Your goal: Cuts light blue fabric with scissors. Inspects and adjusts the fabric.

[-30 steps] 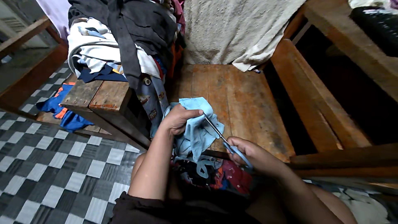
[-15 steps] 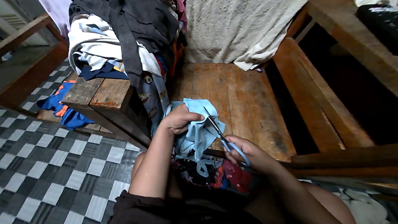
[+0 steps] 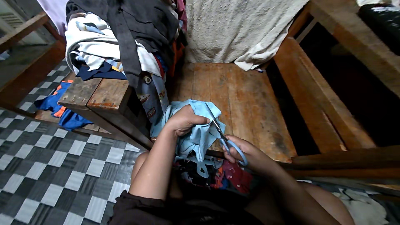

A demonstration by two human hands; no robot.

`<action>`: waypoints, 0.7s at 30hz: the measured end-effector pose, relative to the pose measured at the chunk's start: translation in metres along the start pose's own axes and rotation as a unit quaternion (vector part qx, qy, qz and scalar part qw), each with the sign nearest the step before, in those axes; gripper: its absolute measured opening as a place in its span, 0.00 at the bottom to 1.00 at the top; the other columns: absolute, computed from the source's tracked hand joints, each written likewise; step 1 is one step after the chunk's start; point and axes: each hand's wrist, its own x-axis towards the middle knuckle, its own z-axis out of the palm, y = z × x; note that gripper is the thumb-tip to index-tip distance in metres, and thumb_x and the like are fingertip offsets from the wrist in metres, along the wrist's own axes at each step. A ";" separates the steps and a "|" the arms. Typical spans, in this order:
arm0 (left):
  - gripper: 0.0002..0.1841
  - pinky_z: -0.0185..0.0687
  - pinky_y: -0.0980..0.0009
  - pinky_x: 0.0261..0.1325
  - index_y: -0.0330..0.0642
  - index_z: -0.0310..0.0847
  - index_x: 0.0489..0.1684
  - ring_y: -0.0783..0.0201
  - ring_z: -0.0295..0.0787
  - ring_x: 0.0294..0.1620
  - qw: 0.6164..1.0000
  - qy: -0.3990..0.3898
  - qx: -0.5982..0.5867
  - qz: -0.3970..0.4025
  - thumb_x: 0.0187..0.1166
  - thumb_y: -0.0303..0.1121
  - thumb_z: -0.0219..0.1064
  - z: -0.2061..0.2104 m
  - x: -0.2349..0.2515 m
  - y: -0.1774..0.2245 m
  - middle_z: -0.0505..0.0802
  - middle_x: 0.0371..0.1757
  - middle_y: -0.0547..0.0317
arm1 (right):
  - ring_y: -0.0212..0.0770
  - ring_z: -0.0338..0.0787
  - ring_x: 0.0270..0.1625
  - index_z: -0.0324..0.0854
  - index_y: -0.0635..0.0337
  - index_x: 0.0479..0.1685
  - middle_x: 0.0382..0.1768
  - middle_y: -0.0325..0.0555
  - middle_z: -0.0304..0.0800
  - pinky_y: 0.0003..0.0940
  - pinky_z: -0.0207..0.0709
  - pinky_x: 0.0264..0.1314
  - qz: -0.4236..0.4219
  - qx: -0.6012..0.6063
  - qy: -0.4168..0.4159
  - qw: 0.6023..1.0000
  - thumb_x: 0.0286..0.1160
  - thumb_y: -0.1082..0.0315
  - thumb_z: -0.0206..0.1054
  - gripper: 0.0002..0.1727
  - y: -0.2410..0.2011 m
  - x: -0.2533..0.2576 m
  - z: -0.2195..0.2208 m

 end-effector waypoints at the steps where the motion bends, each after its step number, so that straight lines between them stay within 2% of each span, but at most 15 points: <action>1: 0.13 0.89 0.72 0.51 0.37 0.80 0.47 0.72 0.92 0.40 1.000 0.002 0.000 -0.001 0.69 0.12 0.64 0.000 0.000 0.000 0.94 0.37 0.62 | 0.16 0.75 0.22 0.73 0.49 0.42 0.20 0.19 0.75 0.12 0.69 0.26 0.001 0.003 0.001 1.000 0.63 0.28 0.67 0.33 0.000 0.000 0.000; 4: 0.13 0.89 0.72 0.51 0.36 0.80 0.47 0.71 0.92 0.40 1.000 0.006 -0.007 -0.005 0.69 0.12 0.64 0.000 0.000 0.000 0.94 0.37 0.62 | 0.16 0.74 0.21 0.74 0.47 0.42 0.20 0.19 0.74 0.12 0.68 0.25 0.012 0.020 0.007 1.000 0.64 0.28 0.68 0.31 -0.002 -0.001 0.002; 8: 0.14 0.89 0.71 0.52 0.36 0.79 0.50 0.71 0.91 0.41 1.000 0.017 -0.012 0.002 0.69 0.11 0.63 0.000 -0.001 0.002 0.94 0.39 0.61 | 0.15 0.73 0.19 0.74 0.47 0.40 0.19 0.18 0.73 0.11 0.68 0.24 0.023 0.040 0.023 0.999 0.75 0.44 0.65 0.17 -0.006 -0.004 0.006; 10: 0.17 0.89 0.71 0.53 0.36 0.79 0.53 0.71 0.91 0.43 1.000 0.011 -0.021 0.011 0.69 0.11 0.63 -0.002 -0.001 0.001 0.94 0.41 0.62 | 0.15 0.73 0.19 0.74 0.48 0.40 0.19 0.19 0.73 0.11 0.68 0.25 0.028 0.042 0.027 0.998 0.77 0.47 0.64 0.15 -0.007 -0.004 0.007; 14: 0.20 0.89 0.72 0.54 0.36 0.78 0.56 0.72 0.92 0.44 0.999 0.017 -0.028 0.010 0.68 0.10 0.63 -0.001 -0.002 0.002 0.94 0.43 0.61 | 0.16 0.74 0.19 0.74 0.46 0.38 0.18 0.19 0.75 0.11 0.69 0.24 0.025 0.082 0.020 0.996 0.72 0.43 0.69 0.18 -0.003 -0.003 0.006; 15: 0.22 0.89 0.72 0.55 0.35 0.77 0.60 0.71 0.92 0.45 1.000 0.014 -0.027 0.009 0.67 0.10 0.63 -0.002 -0.002 0.002 0.94 0.44 0.61 | 0.16 0.74 0.19 0.74 0.46 0.38 0.18 0.19 0.75 0.11 0.69 0.24 0.022 0.084 0.017 0.996 0.71 0.43 0.70 0.19 -0.003 -0.002 0.006; 16: 0.26 0.88 0.72 0.58 0.33 0.74 0.68 0.71 0.91 0.47 1.000 0.000 -0.024 0.007 0.67 0.10 0.64 -0.003 -0.002 0.001 0.93 0.47 0.60 | 0.16 0.74 0.19 0.74 0.46 0.39 0.18 0.19 0.75 0.11 0.69 0.24 0.019 0.082 0.016 0.996 0.70 0.40 0.70 0.21 -0.003 -0.002 0.007; 18: 0.28 0.88 0.72 0.57 0.34 0.73 0.69 0.72 0.92 0.47 1.000 -0.009 -0.014 0.006 0.65 0.10 0.65 -0.001 -0.001 0.000 0.94 0.48 0.60 | 0.17 0.75 0.20 0.74 0.47 0.40 0.19 0.19 0.75 0.12 0.69 0.25 0.009 0.079 0.017 0.997 0.64 0.32 0.72 0.29 -0.002 -0.002 0.008; 20: 0.36 0.87 0.73 0.60 0.34 0.64 0.80 0.73 0.91 0.51 0.999 -0.036 -0.002 0.008 0.64 0.11 0.66 -0.002 0.000 -0.002 0.92 0.53 0.60 | 0.17 0.75 0.21 0.74 0.48 0.42 0.20 0.20 0.76 0.12 0.70 0.26 0.000 0.083 0.021 0.996 0.63 0.32 0.72 0.30 -0.001 -0.001 0.009; 21: 0.39 0.87 0.73 0.60 0.34 0.62 0.82 0.73 0.91 0.51 0.999 -0.044 0.003 0.010 0.63 0.11 0.67 -0.002 0.000 -0.002 0.92 0.54 0.60 | 0.17 0.76 0.21 0.73 0.48 0.42 0.20 0.20 0.76 0.12 0.70 0.26 -0.005 0.084 0.021 0.996 0.64 0.32 0.72 0.30 -0.001 -0.001 0.009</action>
